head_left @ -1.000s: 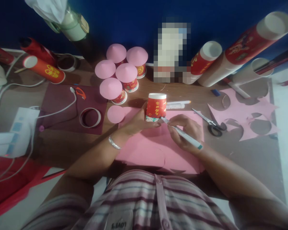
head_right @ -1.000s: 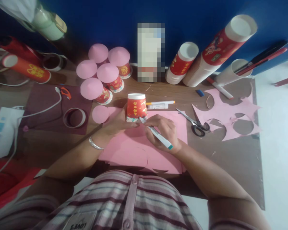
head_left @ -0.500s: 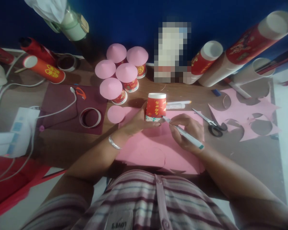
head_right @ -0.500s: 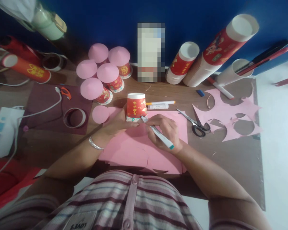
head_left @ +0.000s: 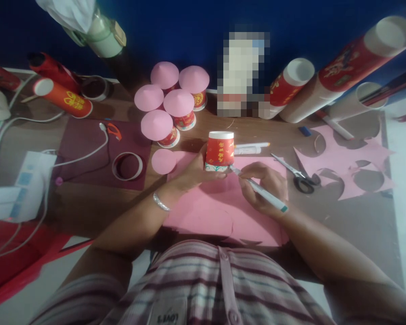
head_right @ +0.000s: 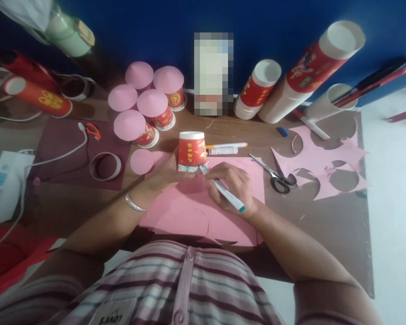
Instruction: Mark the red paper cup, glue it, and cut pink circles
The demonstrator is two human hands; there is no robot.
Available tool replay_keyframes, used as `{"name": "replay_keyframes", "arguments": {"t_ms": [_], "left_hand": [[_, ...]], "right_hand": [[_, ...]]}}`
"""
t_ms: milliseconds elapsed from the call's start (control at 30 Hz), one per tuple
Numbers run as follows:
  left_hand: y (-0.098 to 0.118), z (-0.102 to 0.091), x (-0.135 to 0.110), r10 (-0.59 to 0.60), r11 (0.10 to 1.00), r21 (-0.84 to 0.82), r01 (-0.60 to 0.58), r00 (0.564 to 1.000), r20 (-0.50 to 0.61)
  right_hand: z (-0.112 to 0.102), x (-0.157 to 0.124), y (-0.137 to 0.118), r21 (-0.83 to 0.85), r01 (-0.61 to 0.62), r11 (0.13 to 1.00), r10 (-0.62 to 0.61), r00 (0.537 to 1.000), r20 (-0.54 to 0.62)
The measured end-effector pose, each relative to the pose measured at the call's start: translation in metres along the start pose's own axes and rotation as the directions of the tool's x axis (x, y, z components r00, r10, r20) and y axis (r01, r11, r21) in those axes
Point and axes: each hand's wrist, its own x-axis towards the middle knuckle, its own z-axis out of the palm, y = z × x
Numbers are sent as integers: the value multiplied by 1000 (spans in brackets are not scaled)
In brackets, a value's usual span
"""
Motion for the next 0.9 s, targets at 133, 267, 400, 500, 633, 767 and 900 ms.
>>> {"name": "replay_keyframes", "arguments": {"t_ms": [133,267,400,500,633,767,900], "left_hand": [[4,3,-1,-40,999,-29,39,999,-18],[6,4,0,-43,999,-16,43,999,-9],[6,4,1,-47,999,12,47,998,-29],[5,4,1,-41,999,12,41,999,-16],[6,4,0,-38,999,19,39,999,-16],[4,3,0,-27,1000,1,27,999,-22],[3,1,0,-34,999,-2,34,999,-9]], "right_hand": [[0,0,-1,11,-9,1000,9,1000,6],[0,1,-2,11,-2,1000,2,1000,14],[-1,1,-3,3,16,1000,-16,999,31],[-1,2,-3,4,26,1000,-26,999,28],[-1,1,-3,18,31,999,-32,999,26],[-1,0,-3,51,55,997,-55,998,-2],[-1,0,-4,59,52,997,-52,999,3]]}}
